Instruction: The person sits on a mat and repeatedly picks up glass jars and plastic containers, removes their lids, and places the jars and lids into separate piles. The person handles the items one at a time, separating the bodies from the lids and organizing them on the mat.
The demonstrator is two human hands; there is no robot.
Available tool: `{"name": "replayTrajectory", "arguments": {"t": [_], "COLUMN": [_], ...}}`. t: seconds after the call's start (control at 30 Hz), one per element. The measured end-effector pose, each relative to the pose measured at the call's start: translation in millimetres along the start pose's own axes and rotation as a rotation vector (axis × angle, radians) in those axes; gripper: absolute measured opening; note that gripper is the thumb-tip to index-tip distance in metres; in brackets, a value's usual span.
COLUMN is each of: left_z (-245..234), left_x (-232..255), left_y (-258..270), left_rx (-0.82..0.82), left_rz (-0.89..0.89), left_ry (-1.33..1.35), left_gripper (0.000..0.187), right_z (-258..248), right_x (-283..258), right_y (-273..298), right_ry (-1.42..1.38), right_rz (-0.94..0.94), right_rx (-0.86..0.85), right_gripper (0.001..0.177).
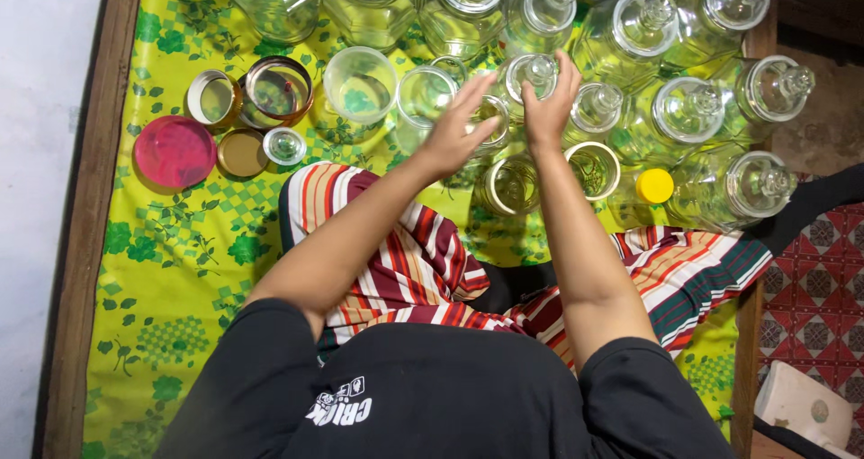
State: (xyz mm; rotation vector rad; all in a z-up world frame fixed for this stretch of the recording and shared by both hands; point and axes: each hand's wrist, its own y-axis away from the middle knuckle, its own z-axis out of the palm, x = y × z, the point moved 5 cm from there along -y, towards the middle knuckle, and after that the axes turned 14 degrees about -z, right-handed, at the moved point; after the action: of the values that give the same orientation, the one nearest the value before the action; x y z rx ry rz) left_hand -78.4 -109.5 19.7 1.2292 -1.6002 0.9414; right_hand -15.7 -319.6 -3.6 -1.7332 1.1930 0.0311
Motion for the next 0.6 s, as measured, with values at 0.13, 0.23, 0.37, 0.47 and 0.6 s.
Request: {"name": "replayTrajectory", "arguments": {"t": [0.13,0.23,0.37,0.47,0.6], "left_z": [62.9,92.7,112.2,110.6,108.4], "left_x": [-20.6,-53.1,-80.2,-91.5,-112.9], "left_y": [-70.6,-109.6,-135.9,-148.4,-158.8], "left_rx": [-0.026,-0.039,-0.125,-0.12,-0.139], "left_rz": [-0.093,-0.349,-0.498,-0.561,-0.686], "left_ry": [-0.026,-0.337,-0.384,-0.296,-0.325], "left_gripper": [0.084,0.091,0.099,0.098,0.101], "right_z": [38.6,59.2,69.3,69.0,61.4], "right_x": [74.4,109.8,127.3,124.6,126.4], "right_y": [1.6,14.6,25.2,26.9,24.7], "right_ry": [-0.014,-0.086,-0.135,-0.176,-0.292], "right_rz": [0.134,0.243,0.315,0.277,0.332], "right_rx": [-0.121,-0.153,-0.102,-0.082,-0.053], "right_gripper": [0.092,0.08,0.069,0.068,0.07]}}
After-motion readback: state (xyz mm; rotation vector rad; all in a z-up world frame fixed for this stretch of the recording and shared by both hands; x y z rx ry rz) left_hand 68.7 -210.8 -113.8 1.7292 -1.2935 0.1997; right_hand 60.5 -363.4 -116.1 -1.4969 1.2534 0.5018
